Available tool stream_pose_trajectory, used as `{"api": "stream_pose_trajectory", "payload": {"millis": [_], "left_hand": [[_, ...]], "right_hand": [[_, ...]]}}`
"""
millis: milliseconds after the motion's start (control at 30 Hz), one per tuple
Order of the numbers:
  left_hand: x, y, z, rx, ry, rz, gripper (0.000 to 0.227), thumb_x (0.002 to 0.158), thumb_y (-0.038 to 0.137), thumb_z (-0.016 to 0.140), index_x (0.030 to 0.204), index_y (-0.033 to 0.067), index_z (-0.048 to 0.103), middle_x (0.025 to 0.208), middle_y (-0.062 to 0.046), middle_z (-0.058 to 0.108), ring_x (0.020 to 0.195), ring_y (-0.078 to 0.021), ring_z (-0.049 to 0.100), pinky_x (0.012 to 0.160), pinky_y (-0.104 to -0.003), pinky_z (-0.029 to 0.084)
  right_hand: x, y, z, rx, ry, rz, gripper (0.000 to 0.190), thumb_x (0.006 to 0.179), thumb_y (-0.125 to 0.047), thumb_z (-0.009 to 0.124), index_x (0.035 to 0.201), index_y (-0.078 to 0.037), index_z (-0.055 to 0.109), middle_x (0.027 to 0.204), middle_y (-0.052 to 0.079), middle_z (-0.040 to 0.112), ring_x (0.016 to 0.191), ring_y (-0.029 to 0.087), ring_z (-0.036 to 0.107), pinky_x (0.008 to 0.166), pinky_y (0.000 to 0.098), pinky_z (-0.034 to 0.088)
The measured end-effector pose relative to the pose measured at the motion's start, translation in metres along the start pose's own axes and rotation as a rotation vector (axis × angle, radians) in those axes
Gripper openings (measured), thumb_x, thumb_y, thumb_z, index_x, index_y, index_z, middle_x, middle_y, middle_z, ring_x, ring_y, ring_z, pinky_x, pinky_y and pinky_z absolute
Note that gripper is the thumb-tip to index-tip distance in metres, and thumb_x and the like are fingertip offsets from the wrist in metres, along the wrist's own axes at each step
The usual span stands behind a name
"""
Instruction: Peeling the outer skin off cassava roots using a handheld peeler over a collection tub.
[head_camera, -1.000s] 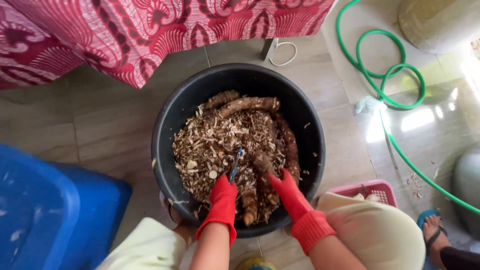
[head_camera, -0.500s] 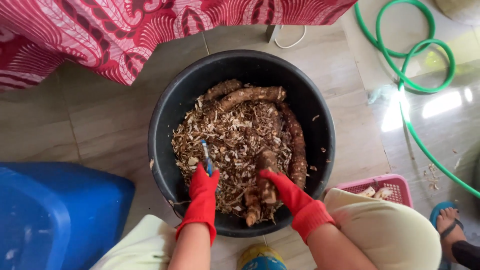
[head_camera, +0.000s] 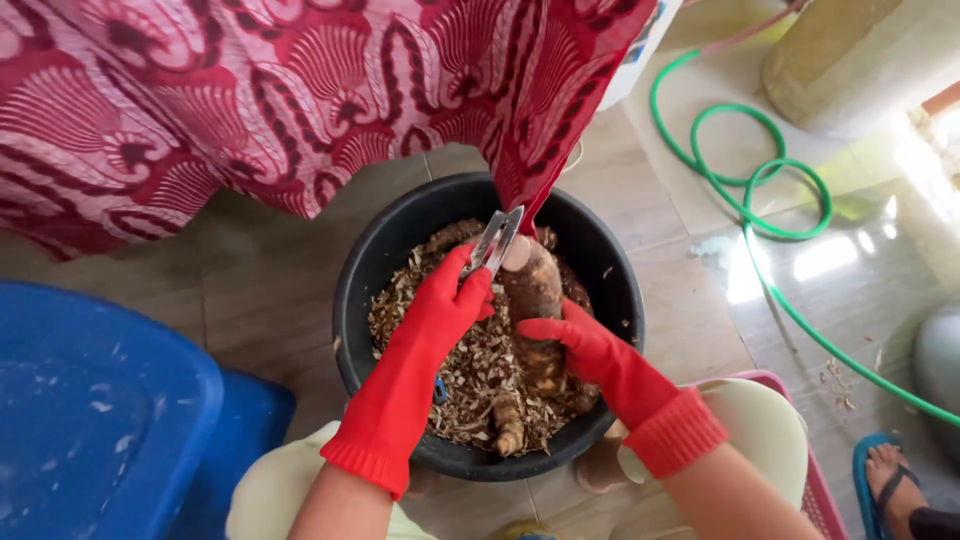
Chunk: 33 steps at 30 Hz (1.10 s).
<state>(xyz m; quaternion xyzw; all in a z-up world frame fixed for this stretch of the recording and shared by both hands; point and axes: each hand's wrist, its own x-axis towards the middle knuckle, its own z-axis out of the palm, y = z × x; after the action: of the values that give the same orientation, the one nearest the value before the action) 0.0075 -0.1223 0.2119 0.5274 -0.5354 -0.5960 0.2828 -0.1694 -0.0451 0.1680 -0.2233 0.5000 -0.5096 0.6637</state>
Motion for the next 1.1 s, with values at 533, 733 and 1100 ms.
{"api": "stream_pose_trajectory", "payload": {"millis": [533,733,1100], "left_hand": [[-0.042,-0.052,0.035,0.241,0.024,0.462,0.033,0.102,0.034,0.063,0.122,0.0079,0.068,0.091,-0.022,0.074,0.089,-0.0365,0.076,0.078,-0.048,0.062],[-0.036,-0.060,0.052,0.352,-0.061,0.223,0.032,0.098,0.048,0.065,0.117,0.0223,0.063,0.094,-0.010,0.071,0.094,-0.0288,0.074,0.080,-0.042,0.061],[-0.024,-0.057,0.031,0.260,-0.001,0.011,0.077,0.091,0.061,0.070,0.138,0.0024,0.055,0.128,-0.023,0.069,0.130,-0.0393,0.059,0.111,-0.052,0.045]], "right_hand": [[0.023,0.011,-0.056,0.942,-0.080,0.604,0.076,0.091,-0.062,0.069,0.127,0.005,0.067,0.119,0.029,0.071,0.103,0.042,0.072,0.105,0.0561,0.052],[0.029,0.020,-0.051,0.924,0.159,0.507,0.065,0.087,-0.047,0.078,0.118,0.008,0.066,0.101,0.027,0.073,0.093,0.041,0.072,0.099,0.0560,0.054],[0.051,0.046,-0.065,1.056,-0.005,0.655,0.077,0.077,-0.070,0.075,0.122,-0.007,0.072,0.118,0.016,0.075,0.121,0.031,0.067,0.110,0.0511,0.045]]}}
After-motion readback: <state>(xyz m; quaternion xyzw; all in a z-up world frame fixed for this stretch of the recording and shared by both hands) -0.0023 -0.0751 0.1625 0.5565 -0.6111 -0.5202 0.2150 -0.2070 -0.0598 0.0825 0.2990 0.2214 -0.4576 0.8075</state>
